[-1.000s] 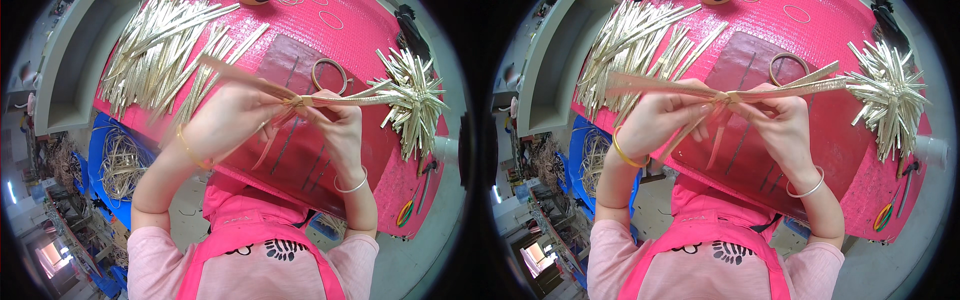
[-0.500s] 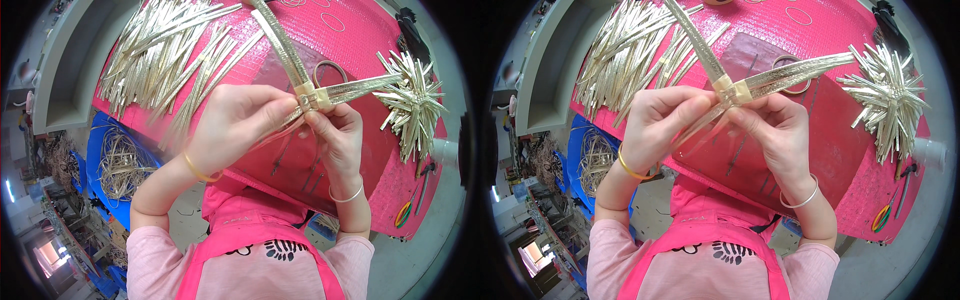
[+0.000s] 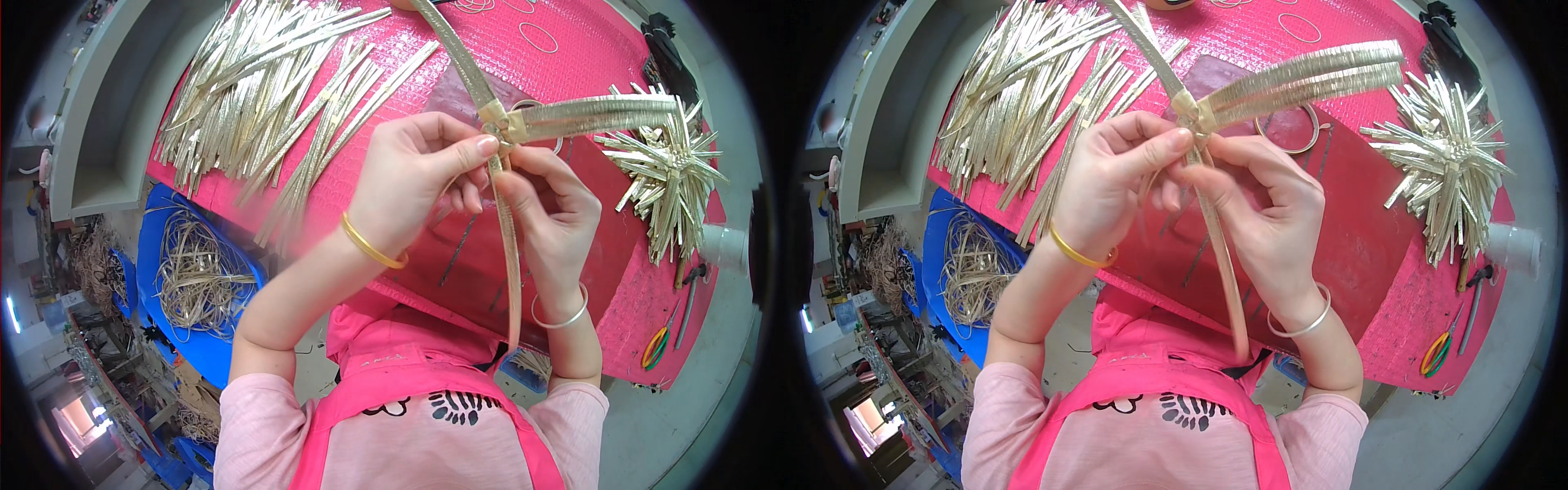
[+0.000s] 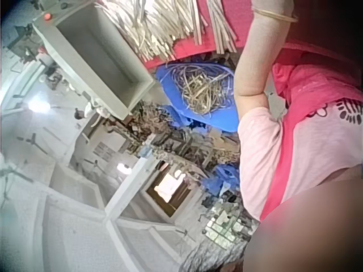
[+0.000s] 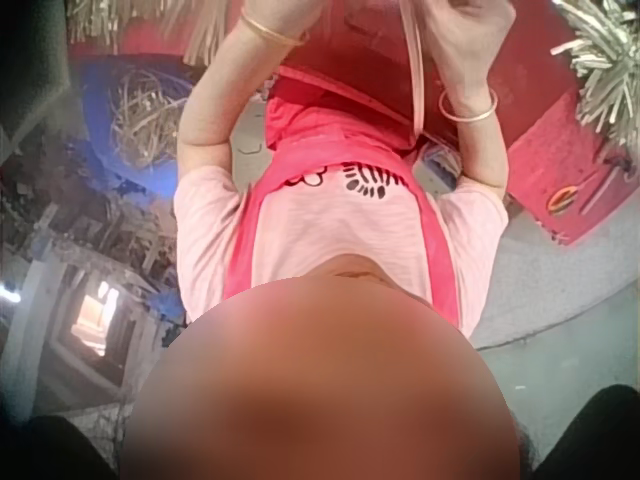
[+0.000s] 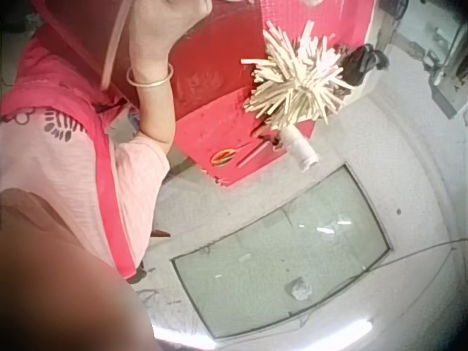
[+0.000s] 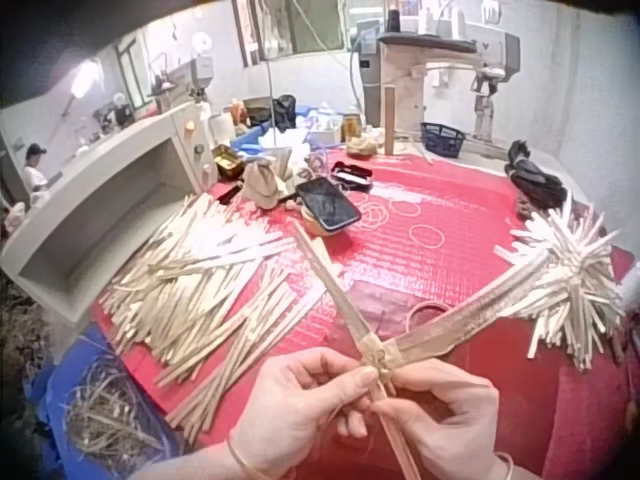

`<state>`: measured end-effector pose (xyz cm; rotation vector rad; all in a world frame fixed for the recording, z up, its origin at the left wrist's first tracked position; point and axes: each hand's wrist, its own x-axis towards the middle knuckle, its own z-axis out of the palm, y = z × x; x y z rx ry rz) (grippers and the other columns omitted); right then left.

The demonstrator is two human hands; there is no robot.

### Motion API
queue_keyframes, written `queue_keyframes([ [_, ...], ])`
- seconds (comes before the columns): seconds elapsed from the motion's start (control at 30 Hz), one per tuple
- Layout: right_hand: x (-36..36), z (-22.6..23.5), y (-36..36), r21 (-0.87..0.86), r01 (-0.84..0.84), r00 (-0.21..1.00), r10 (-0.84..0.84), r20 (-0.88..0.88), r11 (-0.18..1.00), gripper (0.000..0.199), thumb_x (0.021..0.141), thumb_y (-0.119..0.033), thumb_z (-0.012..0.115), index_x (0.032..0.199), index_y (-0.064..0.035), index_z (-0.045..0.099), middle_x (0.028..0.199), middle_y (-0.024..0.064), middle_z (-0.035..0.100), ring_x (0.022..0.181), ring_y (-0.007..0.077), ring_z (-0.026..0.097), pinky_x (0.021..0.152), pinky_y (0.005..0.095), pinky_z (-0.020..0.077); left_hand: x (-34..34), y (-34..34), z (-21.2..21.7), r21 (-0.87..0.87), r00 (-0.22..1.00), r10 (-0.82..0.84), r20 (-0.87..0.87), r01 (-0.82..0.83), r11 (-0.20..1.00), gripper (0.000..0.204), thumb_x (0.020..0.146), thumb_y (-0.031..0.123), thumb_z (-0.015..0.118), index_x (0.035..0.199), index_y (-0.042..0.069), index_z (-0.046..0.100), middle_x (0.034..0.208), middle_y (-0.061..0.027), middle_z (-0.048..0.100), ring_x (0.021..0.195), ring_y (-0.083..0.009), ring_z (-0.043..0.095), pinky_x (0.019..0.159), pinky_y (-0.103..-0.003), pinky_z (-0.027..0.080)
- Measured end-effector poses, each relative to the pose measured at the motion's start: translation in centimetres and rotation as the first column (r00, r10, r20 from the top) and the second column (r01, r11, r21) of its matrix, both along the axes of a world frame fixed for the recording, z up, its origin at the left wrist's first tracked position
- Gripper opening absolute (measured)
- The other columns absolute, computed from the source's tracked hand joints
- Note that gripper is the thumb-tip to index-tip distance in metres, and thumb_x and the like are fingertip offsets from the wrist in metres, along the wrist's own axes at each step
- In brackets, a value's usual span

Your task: Weaving and assembling decorative stars or ornaments using gold-colored straw strips.

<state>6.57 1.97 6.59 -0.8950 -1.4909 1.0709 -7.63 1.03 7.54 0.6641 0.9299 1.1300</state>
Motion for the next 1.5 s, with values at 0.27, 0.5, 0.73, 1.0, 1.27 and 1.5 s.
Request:
queue_keyframes([
  [0.27,2.1,0.2,1.2,-0.514,-0.365,0.909,0.177,-0.378,0.777,0.014,0.073,-0.001,0.058,0.084,0.0065,0.055,0.076,0.0105,0.059,0.064,0.0116,0.056,0.054,0.0201,0.0474,-0.9,0.3,0.6,-0.025,0.968,-0.217,-0.128,0.216,0.976,0.027,0.075,0.008,0.057,0.094,-0.010,0.052,0.066,-0.0105,0.057,0.049,-0.0121,0.055,0.043,-0.020,0.044],
  [0.5,2.2,-0.4,1.5,-0.484,-0.247,0.962,0.270,-0.023,0.839,0.013,0.072,-0.006,0.060,0.080,0.0039,0.057,0.070,0.0065,0.057,0.062,0.0095,0.053,0.054,0.0200,0.0438,-1.0,0.2,1.1,0.167,0.635,-0.097,-0.767,0.343,0.924,0.016,0.069,0.007,0.058,0.078,-0.005,0.059,0.059,-0.0119,0.057,0.049,-0.0193,0.056,0.043,-0.024,0.044],
  [0.73,2.5,-0.6,2.6,-0.610,-0.384,0.907,0.406,-0.109,0.693,0.012,0.072,-0.011,0.062,0.076,-0.0008,0.057,0.067,0.0015,0.057,0.062,0.0055,0.051,0.056,0.0203,0.0417,0.9,-1.0,-1.3,0.584,0.137,0.599,-0.789,0.471,0.661,0.013,0.064,0.008,0.057,0.061,0.006,0.044,0.052,-0.0075,0.044,0.046,-0.0246,0.050,0.041,-0.034,0.040],
  [1.0,1.0,-3.0,1.1,-0.418,-0.267,0.963,0.220,-0.158,0.868,0.019,0.070,-0.005,0.061,0.087,0.0029,0.058,0.078,0.0047,0.060,0.071,0.0081,0.054,0.064,0.0206,0.0439,-1.0,-0.7,0.6,-0.015,0.809,-0.160,-0.565,0.183,0.983,0.018,0.076,0.006,0.052,0.087,-0.007,0.056,0.058,-0.0051,0.054,0.045,-0.0073,0.049,0.041,-0.020,0.039],
  [1.27,1.3,-1.9,0.8,-0.522,-0.362,0.931,0.280,-0.233,0.772,0.011,0.073,-0.006,0.059,0.080,0.0023,0.057,0.074,0.0058,0.059,0.069,0.0083,0.054,0.063,0.0205,0.0432,-2.8,-0.1,-0.2,0.097,0.781,-0.124,-0.612,0.230,0.968,0.013,0.072,0.001,0.058,0.082,-0.007,0.058,0.069,-0.0072,0.058,0.056,-0.0103,0.055,0.052,-0.019,0.045],
  [1.5,0.3,-2.6,0.0,-0.434,-0.439,0.835,0.179,-0.520,0.787,0.010,0.074,-0.004,0.058,0.081,0.0027,0.055,0.076,0.0066,0.058,0.070,0.0096,0.055,0.065,0.0212,0.0436,-1.0,-1.5,0.2,0.253,0.799,0.123,-0.588,0.037,0.967,0.014,0.068,0.004,0.060,0.080,-0.004,0.060,0.067,-0.0107,0.061,0.060,-0.0107,0.057,0.055,-0.022,0.044],
])
